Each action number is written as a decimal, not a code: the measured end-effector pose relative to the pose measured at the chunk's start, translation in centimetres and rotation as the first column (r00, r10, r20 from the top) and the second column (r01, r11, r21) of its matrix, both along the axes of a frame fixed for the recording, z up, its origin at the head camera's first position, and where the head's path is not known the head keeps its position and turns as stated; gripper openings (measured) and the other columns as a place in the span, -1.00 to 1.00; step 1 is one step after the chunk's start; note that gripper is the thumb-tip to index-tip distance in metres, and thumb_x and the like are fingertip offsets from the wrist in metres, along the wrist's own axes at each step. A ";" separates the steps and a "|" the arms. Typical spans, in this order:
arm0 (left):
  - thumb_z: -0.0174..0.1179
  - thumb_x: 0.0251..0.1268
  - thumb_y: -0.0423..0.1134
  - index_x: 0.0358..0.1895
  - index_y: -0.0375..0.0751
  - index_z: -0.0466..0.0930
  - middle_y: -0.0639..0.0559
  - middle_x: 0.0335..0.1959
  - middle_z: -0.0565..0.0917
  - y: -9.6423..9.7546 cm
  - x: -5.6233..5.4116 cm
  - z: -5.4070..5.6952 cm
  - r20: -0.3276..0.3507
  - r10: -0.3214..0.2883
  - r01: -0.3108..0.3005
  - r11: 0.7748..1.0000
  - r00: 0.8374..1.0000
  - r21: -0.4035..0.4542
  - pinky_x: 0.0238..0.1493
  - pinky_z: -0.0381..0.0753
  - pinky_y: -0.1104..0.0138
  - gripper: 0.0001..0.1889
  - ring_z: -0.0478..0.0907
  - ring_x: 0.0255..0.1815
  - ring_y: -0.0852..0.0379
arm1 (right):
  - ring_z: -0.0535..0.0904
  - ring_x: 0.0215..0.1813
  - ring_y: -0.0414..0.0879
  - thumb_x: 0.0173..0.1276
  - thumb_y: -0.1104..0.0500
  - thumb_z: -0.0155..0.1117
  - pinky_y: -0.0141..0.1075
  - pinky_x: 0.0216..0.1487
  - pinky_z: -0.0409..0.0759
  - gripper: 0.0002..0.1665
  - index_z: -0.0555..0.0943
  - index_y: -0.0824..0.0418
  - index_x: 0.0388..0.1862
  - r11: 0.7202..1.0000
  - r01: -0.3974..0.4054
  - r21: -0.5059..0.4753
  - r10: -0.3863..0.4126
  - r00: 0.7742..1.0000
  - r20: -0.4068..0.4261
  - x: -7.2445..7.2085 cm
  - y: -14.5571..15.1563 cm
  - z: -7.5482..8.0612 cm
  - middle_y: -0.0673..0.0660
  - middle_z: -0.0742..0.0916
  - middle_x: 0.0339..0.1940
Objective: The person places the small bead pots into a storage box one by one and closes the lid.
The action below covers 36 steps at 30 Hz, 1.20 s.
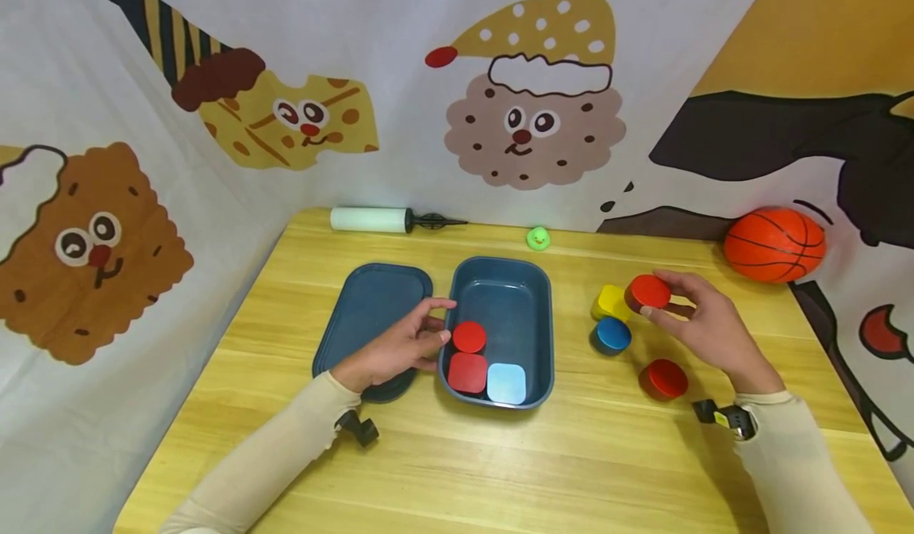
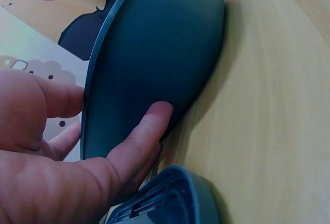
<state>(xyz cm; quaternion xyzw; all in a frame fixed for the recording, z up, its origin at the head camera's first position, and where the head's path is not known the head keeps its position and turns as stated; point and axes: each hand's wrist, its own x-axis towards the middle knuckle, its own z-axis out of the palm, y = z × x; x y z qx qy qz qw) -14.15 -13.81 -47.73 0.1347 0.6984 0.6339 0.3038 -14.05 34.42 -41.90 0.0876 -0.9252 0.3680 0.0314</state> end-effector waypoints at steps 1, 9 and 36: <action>0.10 0.71 -0.15 0.65 0.19 0.10 -0.28 0.45 0.34 0.0 0.0 0.0 0.001 0.000 0.000 1.000 1.000 0.000 0.18 0.73 -0.06 -0.39 0.56 0.29 -0.05 | 0.56 0.19 -0.24 0.42 0.14 0.52 -0.79 0.00 0.47 -0.18 0.41 0.34 0.56 1.000 -0.010 -0.006 0.010 1.000 -0.012 0.0 -0.3 0.2 0.37 0.59 0.35; 0.08 0.71 -0.18 0.68 0.10 0.05 -0.30 0.47 0.32 0.0 0.0 0.2 0.002 -0.008 0.008 1.000 1.000 0.006 0.18 0.73 -0.06 -0.36 0.55 0.30 -0.05 | 0.46 0.12 -0.56 0.37 0.28 0.54 -0.77 0.05 0.49 -0.25 0.49 0.36 0.49 0.994 -0.106 -0.031 0.102 0.989 -0.111 -0.2 -3.3 0.9 0.31 0.63 0.29; 0.08 0.72 -0.16 0.64 0.21 0.10 -0.28 0.43 0.34 -0.2 0.1 0.3 0.015 -0.012 0.012 1.000 1.000 0.013 0.20 0.73 -0.06 -0.41 0.55 0.28 -0.05 | 0.68 0.17 0.07 0.26 0.23 0.64 0.14 0.16 0.74 -0.22 0.55 0.26 0.44 0.935 -0.350 -0.052 0.347 0.936 -0.065 -1.3 -12.3 0.3 0.13 0.68 0.23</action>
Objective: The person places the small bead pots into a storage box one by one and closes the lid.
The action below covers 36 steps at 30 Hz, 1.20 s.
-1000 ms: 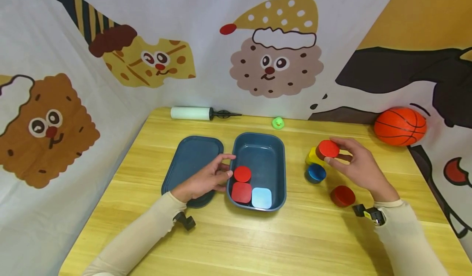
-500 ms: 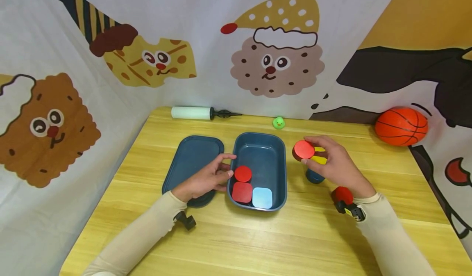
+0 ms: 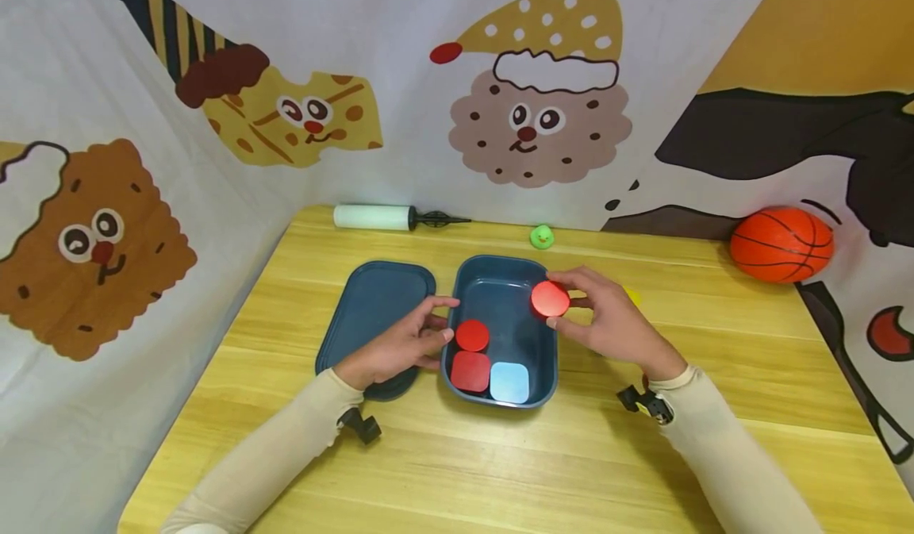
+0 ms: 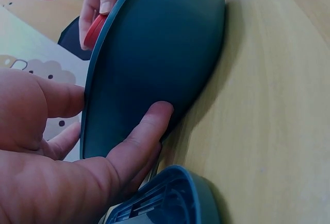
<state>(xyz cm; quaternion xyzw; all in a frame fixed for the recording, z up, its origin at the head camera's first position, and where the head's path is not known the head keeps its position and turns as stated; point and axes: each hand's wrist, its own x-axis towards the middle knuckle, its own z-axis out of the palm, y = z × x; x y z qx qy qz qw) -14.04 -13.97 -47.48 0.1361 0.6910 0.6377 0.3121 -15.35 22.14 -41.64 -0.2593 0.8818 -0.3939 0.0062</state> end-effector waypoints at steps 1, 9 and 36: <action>0.07 0.72 -0.17 0.64 0.20 0.10 -0.29 0.43 0.34 0.0 0.0 0.0 0.000 0.001 -0.001 1.000 1.000 0.002 0.19 0.73 -0.06 -0.41 0.55 0.27 -0.05 | 0.68 0.17 0.07 0.26 0.23 0.64 0.15 0.16 0.74 -0.22 0.56 0.26 0.44 1.000 -0.010 -0.001 0.010 1.000 0.006 0.0 -0.3 -0.2 0.13 0.68 0.22; 0.06 0.72 -0.20 0.65 0.14 0.09 -0.31 0.43 0.36 0.2 0.0 0.1 0.005 0.009 -0.009 1.000 1.000 0.002 0.14 0.75 -0.03 -0.41 0.59 0.22 -0.03 | 0.66 0.05 -0.07 0.27 0.22 0.61 -0.01 0.11 0.78 -0.24 0.58 0.20 0.45 0.997 -0.066 0.029 0.067 0.997 -0.028 0.1 -2.0 -1.3 0.06 0.68 0.14; 0.07 0.72 -0.18 0.64 0.20 0.10 -0.31 0.47 0.34 0.2 -0.2 -0.2 0.004 0.008 -0.008 1.000 1.000 0.002 0.19 0.73 -0.07 -0.41 0.57 0.29 -0.09 | 0.58 0.03 -0.12 0.33 -0.09 0.47 -0.15 0.06 0.65 -0.34 0.64 0.12 0.36 0.932 -0.098 0.350 0.164 0.972 -0.165 0.9 -5.5 -4.7 0.02 0.65 0.15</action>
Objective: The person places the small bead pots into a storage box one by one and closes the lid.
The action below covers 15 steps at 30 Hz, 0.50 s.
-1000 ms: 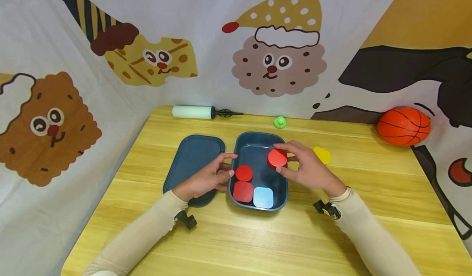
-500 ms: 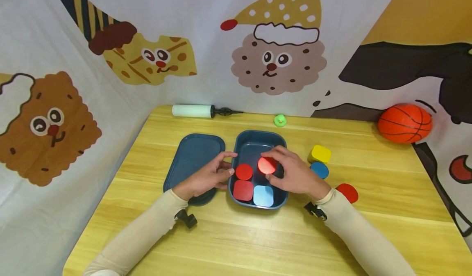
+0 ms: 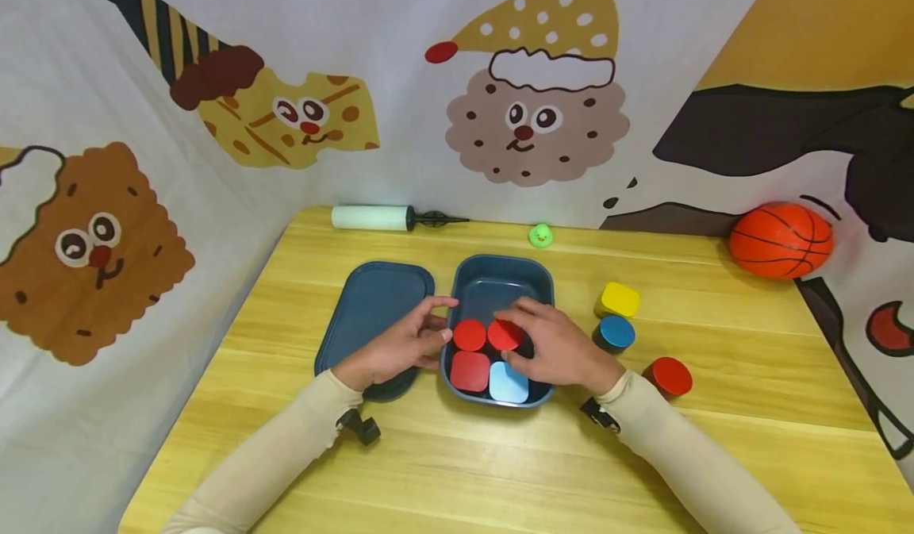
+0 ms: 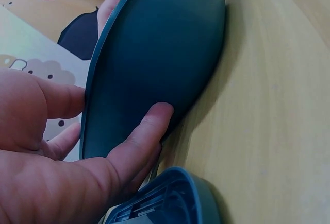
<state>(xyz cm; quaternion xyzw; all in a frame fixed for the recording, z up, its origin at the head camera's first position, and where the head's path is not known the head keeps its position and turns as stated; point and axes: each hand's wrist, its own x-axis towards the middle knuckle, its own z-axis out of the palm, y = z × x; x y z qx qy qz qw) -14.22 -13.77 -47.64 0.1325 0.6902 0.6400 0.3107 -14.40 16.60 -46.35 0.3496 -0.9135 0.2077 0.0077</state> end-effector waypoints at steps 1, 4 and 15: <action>0.07 0.72 -0.18 0.64 0.20 0.09 -0.31 0.47 0.33 0.0 0.0 0.0 0.001 0.000 0.000 1.000 1.000 0.001 0.19 0.73 -0.07 -0.41 0.57 0.29 -0.08 | 0.59 0.02 -0.12 0.34 -0.09 0.47 -0.14 0.06 0.63 -0.36 0.65 0.11 0.35 1.000 -0.004 0.010 0.004 1.000 -0.006 0.0 0.0 0.0 0.03 0.66 0.15; 0.07 0.71 -0.19 0.65 0.18 0.09 -0.30 0.48 0.33 0.0 0.0 0.0 0.004 -0.001 0.001 1.000 1.000 0.000 0.20 0.72 -0.08 -0.40 0.57 0.30 -0.09 | 0.60 0.03 -0.11 0.35 -0.10 0.44 -0.14 0.04 0.55 -0.40 0.68 0.09 0.31 0.999 -0.019 0.036 0.020 1.000 -0.021 0.2 -0.1 -0.2 0.03 0.68 0.17; 0.06 0.72 -0.19 0.67 0.13 0.07 -0.30 0.45 0.35 0.0 -0.1 0.0 -0.002 -0.001 0.001 1.000 1.000 -0.008 0.15 0.75 -0.04 -0.39 0.59 0.25 -0.05 | 0.60 0.05 -0.16 0.35 -0.11 0.44 -0.21 -0.03 0.45 -0.43 0.70 0.07 0.28 0.999 -0.031 0.016 0.032 0.999 -0.028 0.1 0.0 -0.3 -0.01 0.70 0.18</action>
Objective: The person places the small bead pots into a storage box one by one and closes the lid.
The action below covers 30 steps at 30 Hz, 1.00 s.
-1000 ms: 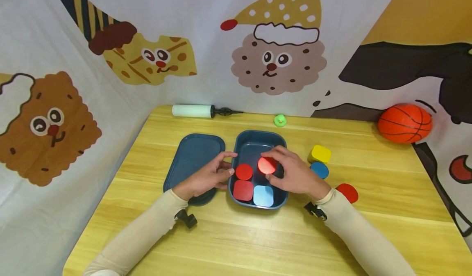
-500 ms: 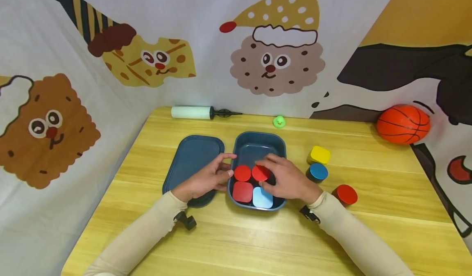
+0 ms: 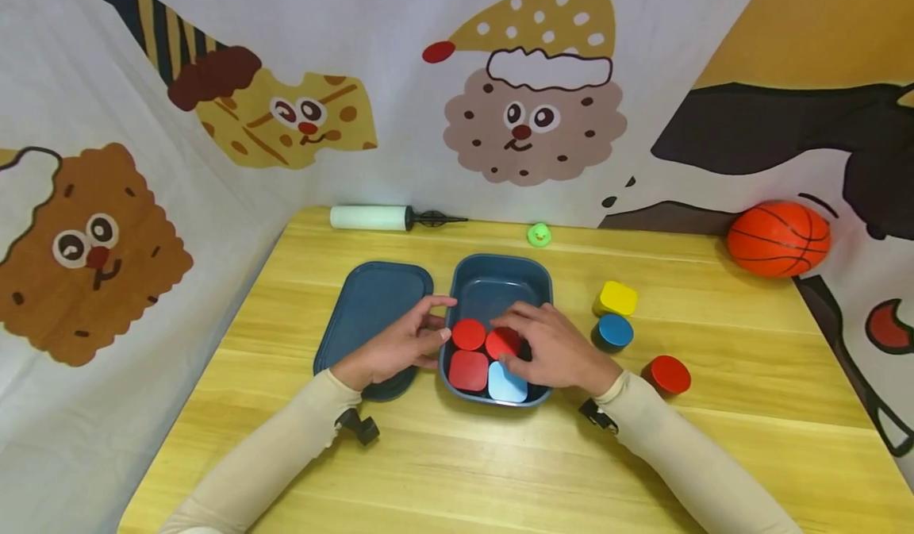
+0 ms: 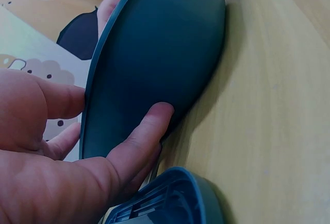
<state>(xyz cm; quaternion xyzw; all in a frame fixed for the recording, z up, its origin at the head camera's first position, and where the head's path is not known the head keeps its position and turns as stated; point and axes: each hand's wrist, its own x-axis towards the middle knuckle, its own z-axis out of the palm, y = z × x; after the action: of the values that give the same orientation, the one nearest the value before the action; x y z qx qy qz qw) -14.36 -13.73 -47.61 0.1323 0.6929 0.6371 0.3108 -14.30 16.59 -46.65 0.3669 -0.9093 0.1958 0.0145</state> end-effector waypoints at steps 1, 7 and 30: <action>0.06 0.72 -0.19 0.67 0.14 0.07 -0.30 0.44 0.36 0.0 0.0 0.0 0.000 0.000 0.000 1.000 1.000 -0.002 0.15 0.75 -0.04 -0.39 0.59 0.25 -0.05 | 0.60 0.02 -0.17 0.36 -0.11 0.43 -0.20 -0.03 0.46 -0.43 0.70 0.07 0.29 1.000 -0.002 -0.002 0.002 1.000 0.005 0.0 0.0 0.1 -0.01 0.70 0.17; 0.06 0.72 -0.19 0.66 0.16 0.08 -0.30 0.46 0.35 0.0 -0.1 0.0 0.003 -0.002 0.002 1.000 1.000 -0.005 0.17 0.74 -0.04 -0.40 0.58 0.28 -0.05 | 0.63 -0.08 -0.18 0.38 -0.03 0.44 -0.18 -0.02 0.64 -0.43 0.66 0.12 0.32 0.997 -0.001 -0.079 0.006 0.998 0.064 0.2 0.7 1.1 -0.01 0.67 0.15; 0.06 0.71 -0.20 0.68 0.09 0.05 -0.31 0.46 0.35 0.0 0.0 0.1 0.003 -0.010 0.010 1.000 1.000 0.001 0.18 0.73 -0.06 -0.37 0.58 0.28 -0.06 | 0.68 0.01 -0.09 0.36 0.20 0.50 -0.14 -0.13 0.75 -0.50 0.66 0.12 0.28 0.948 0.187 -0.259 -0.193 0.981 0.000 1.1 7.2 3.9 -0.02 0.73 0.12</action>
<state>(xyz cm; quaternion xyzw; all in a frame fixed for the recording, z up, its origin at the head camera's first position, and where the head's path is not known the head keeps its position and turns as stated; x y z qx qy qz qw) -14.35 -13.77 -47.46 0.1348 0.6914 0.6359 0.3151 -13.21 23.78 -42.73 0.2751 -0.9070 0.3052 0.0923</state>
